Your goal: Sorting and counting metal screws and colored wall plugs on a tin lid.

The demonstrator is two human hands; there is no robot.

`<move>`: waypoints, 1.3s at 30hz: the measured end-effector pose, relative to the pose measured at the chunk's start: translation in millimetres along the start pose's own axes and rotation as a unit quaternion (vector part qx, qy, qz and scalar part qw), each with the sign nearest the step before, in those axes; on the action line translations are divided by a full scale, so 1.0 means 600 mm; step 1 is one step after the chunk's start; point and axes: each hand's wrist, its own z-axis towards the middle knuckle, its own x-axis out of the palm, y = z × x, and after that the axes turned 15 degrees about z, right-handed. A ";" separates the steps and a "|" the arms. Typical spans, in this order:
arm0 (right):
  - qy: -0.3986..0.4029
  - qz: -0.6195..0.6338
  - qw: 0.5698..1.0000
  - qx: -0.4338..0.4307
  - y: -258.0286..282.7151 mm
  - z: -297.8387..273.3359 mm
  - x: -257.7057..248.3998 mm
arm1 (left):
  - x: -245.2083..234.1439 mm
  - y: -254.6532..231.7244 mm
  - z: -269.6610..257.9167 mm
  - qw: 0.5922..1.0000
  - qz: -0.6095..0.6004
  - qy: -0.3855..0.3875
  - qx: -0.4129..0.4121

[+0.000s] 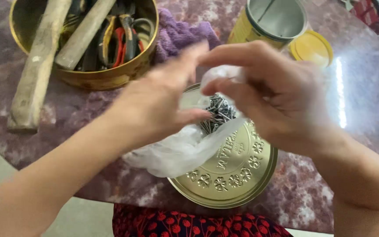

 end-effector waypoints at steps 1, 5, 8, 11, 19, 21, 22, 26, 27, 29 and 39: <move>0.011 -0.043 0.997 -0.065 -0.011 0.001 -0.005 | 0.013 0.004 0.005 0.982 0.103 0.146 -0.060; -0.099 0.059 0.993 -0.033 -0.082 -0.009 -0.054 | 0.004 0.031 0.045 0.832 0.270 0.442 -0.198; -0.117 0.123 0.986 0.003 -0.111 -0.050 -0.054 | -0.007 0.080 0.045 0.923 0.023 0.301 -0.238; -0.164 0.175 0.971 -0.022 -0.050 -0.056 -0.047 | -0.015 0.078 0.058 0.897 -0.303 0.192 -0.257; 0.020 -0.062 0.996 -0.067 -0.119 -0.017 -0.027 | 0.058 0.016 0.065 0.810 -0.526 0.089 -0.244; -0.014 -0.017 0.988 -0.155 -0.099 -0.009 -0.056 | 0.088 0.010 0.062 0.852 -0.490 0.048 -0.181; -0.074 -0.047 0.992 -0.087 -0.070 -0.005 -0.069 | 0.113 0.006 0.062 0.923 -0.371 0.038 -0.094; -0.041 0.093 0.992 -0.069 -0.013 0.030 -0.042 | 0.175 -0.020 0.062 0.992 -0.062 0.006 0.109; -0.044 0.093 0.992 -0.072 -0.017 0.036 -0.052 | 0.175 -0.019 0.077 0.992 -0.060 0.007 0.112; -0.020 -0.051 0.986 -0.156 -0.023 0.043 -0.074 | 0.180 -0.022 0.107 0.957 -0.254 0.123 -0.066; -0.144 0.291 0.942 -0.084 -0.042 -0.016 -0.161 | 0.055 -0.040 0.161 0.950 -0.184 0.224 -0.118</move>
